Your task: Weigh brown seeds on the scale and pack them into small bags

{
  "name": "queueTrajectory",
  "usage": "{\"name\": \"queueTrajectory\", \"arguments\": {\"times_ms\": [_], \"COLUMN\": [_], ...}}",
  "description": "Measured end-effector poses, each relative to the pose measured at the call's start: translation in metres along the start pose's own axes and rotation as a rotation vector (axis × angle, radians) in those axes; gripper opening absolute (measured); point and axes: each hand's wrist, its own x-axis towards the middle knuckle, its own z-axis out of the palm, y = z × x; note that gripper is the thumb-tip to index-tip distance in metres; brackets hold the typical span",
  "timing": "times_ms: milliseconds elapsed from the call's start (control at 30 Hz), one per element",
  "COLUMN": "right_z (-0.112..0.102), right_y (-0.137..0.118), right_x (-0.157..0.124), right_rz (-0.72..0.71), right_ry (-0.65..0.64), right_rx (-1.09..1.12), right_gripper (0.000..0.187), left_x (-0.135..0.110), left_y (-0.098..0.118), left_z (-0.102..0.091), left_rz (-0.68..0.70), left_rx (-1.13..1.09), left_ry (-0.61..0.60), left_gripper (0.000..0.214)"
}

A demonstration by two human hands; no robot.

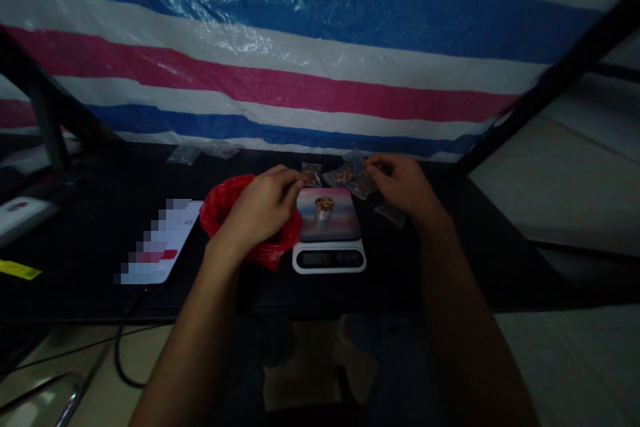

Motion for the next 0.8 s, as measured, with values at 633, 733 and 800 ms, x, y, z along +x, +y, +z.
{"name": "queueTrajectory", "arguments": {"times_ms": [633,733,800], "right_z": [0.042,0.04,0.039], "right_y": [0.039,0.041,0.043], "right_x": [0.026,0.029,0.03], "right_rz": [0.139,0.196,0.198], "right_ry": [-0.164,-0.044,0.013], "right_rx": [-0.457,-0.456,-0.493], "right_gripper": [0.045,0.041,0.04], "left_x": [-0.004,-0.005,-0.005], "left_y": [-0.026,-0.026,-0.026], "left_z": [-0.009,-0.01,-0.01], "left_rz": [-0.077,-0.078,-0.075], "left_rx": [0.055,0.059,0.059], "left_ry": [-0.104,-0.098,-0.095], "left_gripper": [0.035,0.036,0.036]}}
